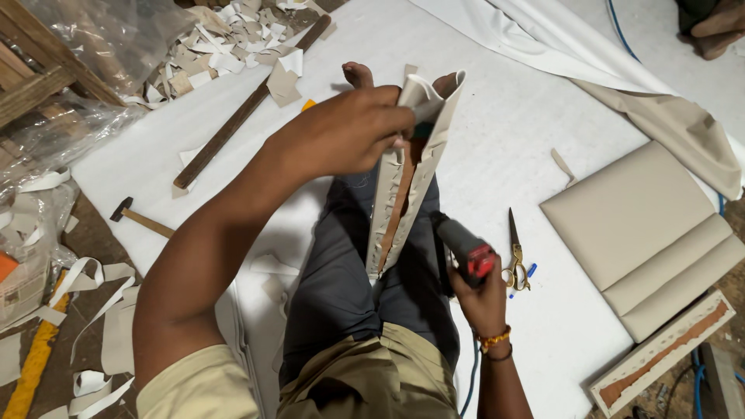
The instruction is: The person sits on the floor and wraps fabric around a long wooden strip, folding it over the edges. They staple the fabric to the wood using a pneumatic nail gun, then trim excess fabric with scissors and tap the work with a hammer.
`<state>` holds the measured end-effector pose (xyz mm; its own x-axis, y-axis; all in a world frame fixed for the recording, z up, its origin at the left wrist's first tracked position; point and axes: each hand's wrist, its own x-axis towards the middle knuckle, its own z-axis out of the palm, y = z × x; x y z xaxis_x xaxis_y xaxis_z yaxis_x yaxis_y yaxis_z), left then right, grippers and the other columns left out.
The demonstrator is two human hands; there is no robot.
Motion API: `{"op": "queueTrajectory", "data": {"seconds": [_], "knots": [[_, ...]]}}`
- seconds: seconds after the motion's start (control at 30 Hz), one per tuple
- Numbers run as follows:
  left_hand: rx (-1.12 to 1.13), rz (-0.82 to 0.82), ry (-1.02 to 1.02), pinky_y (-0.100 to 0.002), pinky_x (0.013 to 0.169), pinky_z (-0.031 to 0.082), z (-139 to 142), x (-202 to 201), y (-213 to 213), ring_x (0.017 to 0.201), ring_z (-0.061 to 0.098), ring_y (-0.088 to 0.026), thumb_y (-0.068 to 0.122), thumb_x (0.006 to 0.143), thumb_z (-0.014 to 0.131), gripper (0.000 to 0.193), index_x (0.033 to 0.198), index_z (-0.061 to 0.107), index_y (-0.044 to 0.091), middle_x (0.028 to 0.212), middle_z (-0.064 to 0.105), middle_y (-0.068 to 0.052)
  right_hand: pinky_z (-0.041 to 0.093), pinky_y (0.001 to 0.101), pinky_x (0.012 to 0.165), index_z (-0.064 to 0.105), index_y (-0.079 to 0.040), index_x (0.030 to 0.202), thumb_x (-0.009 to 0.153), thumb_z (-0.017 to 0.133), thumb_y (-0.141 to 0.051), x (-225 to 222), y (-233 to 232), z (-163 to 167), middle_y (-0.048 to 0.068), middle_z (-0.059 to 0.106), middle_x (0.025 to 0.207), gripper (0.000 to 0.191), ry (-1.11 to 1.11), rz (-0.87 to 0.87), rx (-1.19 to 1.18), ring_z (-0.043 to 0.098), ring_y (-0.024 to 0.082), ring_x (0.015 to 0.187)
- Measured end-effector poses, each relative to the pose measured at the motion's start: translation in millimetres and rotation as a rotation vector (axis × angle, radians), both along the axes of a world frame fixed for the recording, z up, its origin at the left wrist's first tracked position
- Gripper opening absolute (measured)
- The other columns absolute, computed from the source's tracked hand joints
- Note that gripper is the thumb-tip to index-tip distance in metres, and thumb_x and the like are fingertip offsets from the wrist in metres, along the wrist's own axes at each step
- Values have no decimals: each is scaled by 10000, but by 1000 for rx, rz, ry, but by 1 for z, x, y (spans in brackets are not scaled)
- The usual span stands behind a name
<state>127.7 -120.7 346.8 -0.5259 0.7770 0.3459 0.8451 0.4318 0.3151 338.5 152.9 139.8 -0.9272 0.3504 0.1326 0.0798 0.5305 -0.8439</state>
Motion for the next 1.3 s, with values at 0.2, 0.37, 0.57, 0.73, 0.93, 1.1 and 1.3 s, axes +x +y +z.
{"op": "queueTrajectory", "data": {"seconds": [0.2, 0.37, 0.57, 0.73, 0.93, 1.1, 1.3], "knots": [[115, -96, 89, -449, 751, 541, 13, 0, 2, 932, 680, -372, 187, 910, 763, 302, 1182, 726, 60, 1091, 629, -161, 565, 313, 748, 374, -114, 1234, 847, 790, -140, -37, -4, -2, 118, 687, 1096, 568, 20, 188, -472, 670, 171, 915], [-238, 89, 391, -384, 799, 568, 15, 15, 9, 1020, 664, -319, 102, 776, 777, 145, 893, 755, 20, 1297, 588, -176, 492, 351, 969, 545, -24, 1266, 855, 842, -137, -83, -14, -18, 135, 610, 1193, 519, 216, 407, -167, 586, 214, 1132], [-358, -52, 1009, -496, 1022, 484, 11, 34, -1, 1337, 543, -260, 149, 690, 789, 82, 636, 730, 132, 1426, 599, -36, 551, 339, 832, 701, -68, 1225, 826, 840, -329, -141, -48, -33, 90, 581, 1129, 496, -72, 415, -121, 601, 207, 1048], [-401, -132, 1031, -462, 1156, 401, 24, 43, -31, 1318, 555, -239, 163, 809, 720, 57, 813, 762, 124, 1076, 671, -23, 508, 330, 883, 773, -67, 1142, 865, 809, -367, -161, -55, -32, 100, 591, 1117, 410, 30, 667, -108, 606, 222, 1049], [-500, -31, 806, -446, 1154, 404, 34, 60, -69, 1296, 610, -231, 130, 811, 704, 89, 723, 715, 120, 1180, 691, -37, 436, 365, 977, 790, -50, 1133, 873, 834, -385, -202, -75, -15, 139, 600, 1089, 426, -73, 1053, -17, 577, 273, 1104], [-385, 127, 309, -516, 1029, 410, 8, 73, -107, 1194, 641, -274, 165, 736, 726, 104, 794, 754, 85, 1270, 664, -136, 496, 377, 868, 784, -12, 1001, 826, 810, -386, -212, -115, -15, 143, 643, 1136, 414, -215, 1320, 92, 623, 265, 1026], [-368, 447, -230, -427, 844, 536, -45, 91, -163, 902, 680, -332, 119, 992, 660, 234, 1188, 715, 4, 1084, 682, -127, 514, 387, 852, 755, -9, 1048, 826, 782, -489, -200, -167, -47, 169, 686, 1073, 529, -287, 1356, 58, 656, 298, 982]]}}
